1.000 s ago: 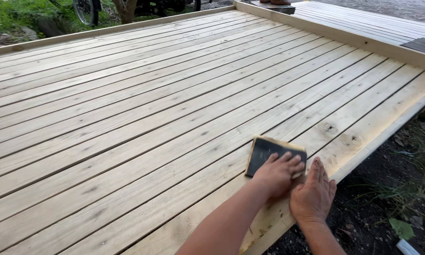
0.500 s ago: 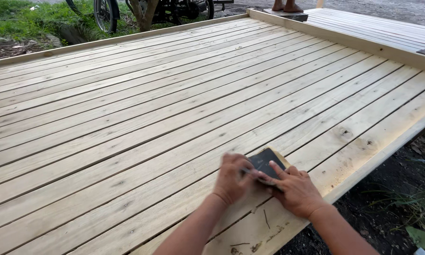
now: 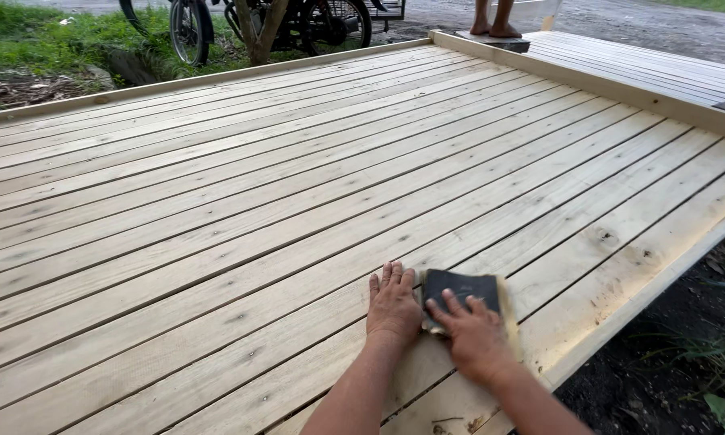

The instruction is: The person sands the slatted surface of a large wooden bench or bed frame by hand, rubbing a sanding block back and forth across the planks. They work across different sections of the frame and finish by sanding the edge near the armrest.

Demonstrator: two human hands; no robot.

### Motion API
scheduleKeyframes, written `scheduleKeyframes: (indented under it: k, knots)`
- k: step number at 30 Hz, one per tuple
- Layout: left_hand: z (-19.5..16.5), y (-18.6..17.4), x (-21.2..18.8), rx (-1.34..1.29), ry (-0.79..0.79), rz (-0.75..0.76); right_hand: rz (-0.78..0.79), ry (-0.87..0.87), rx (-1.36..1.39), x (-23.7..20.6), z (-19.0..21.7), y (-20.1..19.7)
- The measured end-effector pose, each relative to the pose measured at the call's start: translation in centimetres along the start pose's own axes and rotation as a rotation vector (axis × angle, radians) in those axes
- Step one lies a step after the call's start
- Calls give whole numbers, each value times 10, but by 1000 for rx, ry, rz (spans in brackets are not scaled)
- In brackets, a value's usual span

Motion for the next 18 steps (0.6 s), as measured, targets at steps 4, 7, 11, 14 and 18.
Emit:
scheduleKeyframes:
  k: [4, 7, 11, 14, 18]
  knots:
    - [9, 3, -8, 39, 146, 6, -121, 106, -43, -7, -34, -20]
    - [15, 7, -25, 46, 254, 101, -50, 469, 66, 4, -87, -27]
    - [16, -1, -36, 73, 243, 76, -100, 375, 114, 12, -47, -6]
    - [12, -6, -33, 54, 238, 87, -49, 215, 169, -7, 10, 23]
    - [10, -7, -30, 65, 244, 86, -49, 168, 189, -10, 6, 25]
Point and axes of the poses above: each hand's wrist, its own x-axis towards the middle knuckle, its own y-axis out of the palm, z = x × y, the point moved 4 cm from there along x, towards the middle knuckle, and after that the axes turned 3 degrees about x, right-handed, at the moved point
